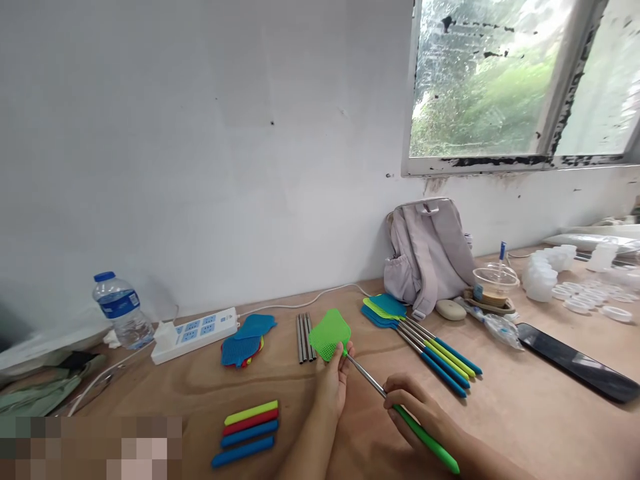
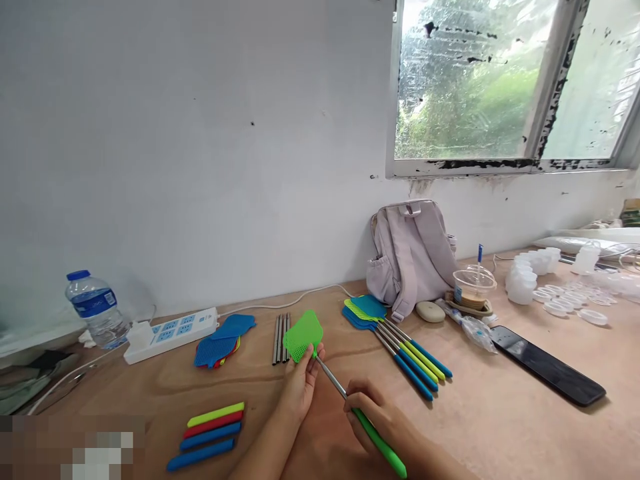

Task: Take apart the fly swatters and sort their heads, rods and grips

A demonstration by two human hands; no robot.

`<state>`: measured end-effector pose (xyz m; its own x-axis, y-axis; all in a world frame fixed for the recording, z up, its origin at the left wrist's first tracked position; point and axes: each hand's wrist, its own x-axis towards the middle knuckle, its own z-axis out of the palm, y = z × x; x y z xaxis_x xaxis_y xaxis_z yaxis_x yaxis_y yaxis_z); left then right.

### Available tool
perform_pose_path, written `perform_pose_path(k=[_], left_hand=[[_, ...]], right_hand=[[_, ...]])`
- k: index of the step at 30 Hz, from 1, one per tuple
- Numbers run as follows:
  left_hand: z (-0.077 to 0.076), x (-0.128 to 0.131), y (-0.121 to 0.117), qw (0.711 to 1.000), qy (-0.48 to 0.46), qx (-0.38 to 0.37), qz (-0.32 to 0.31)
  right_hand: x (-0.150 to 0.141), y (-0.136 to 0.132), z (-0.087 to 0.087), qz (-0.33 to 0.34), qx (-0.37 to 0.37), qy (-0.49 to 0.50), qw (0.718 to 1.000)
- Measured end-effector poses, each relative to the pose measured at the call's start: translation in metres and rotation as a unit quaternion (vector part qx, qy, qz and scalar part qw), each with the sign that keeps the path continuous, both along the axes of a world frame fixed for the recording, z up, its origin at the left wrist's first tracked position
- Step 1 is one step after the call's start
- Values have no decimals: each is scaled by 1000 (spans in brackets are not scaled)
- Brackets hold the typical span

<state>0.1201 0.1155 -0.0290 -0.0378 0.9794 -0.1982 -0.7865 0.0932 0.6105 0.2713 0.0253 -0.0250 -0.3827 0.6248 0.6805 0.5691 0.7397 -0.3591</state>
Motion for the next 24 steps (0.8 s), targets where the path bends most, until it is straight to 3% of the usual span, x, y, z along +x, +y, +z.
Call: perform_pose_path(k=[14,24], left_hand=[[-1,0,-2,999,1,-11,-37],[0,2,-3,998,1,-4,-55]], right_hand=[[2,2,-9,4,-1,-26,1000],[3,0,-12,-11,-65,-39,997]])
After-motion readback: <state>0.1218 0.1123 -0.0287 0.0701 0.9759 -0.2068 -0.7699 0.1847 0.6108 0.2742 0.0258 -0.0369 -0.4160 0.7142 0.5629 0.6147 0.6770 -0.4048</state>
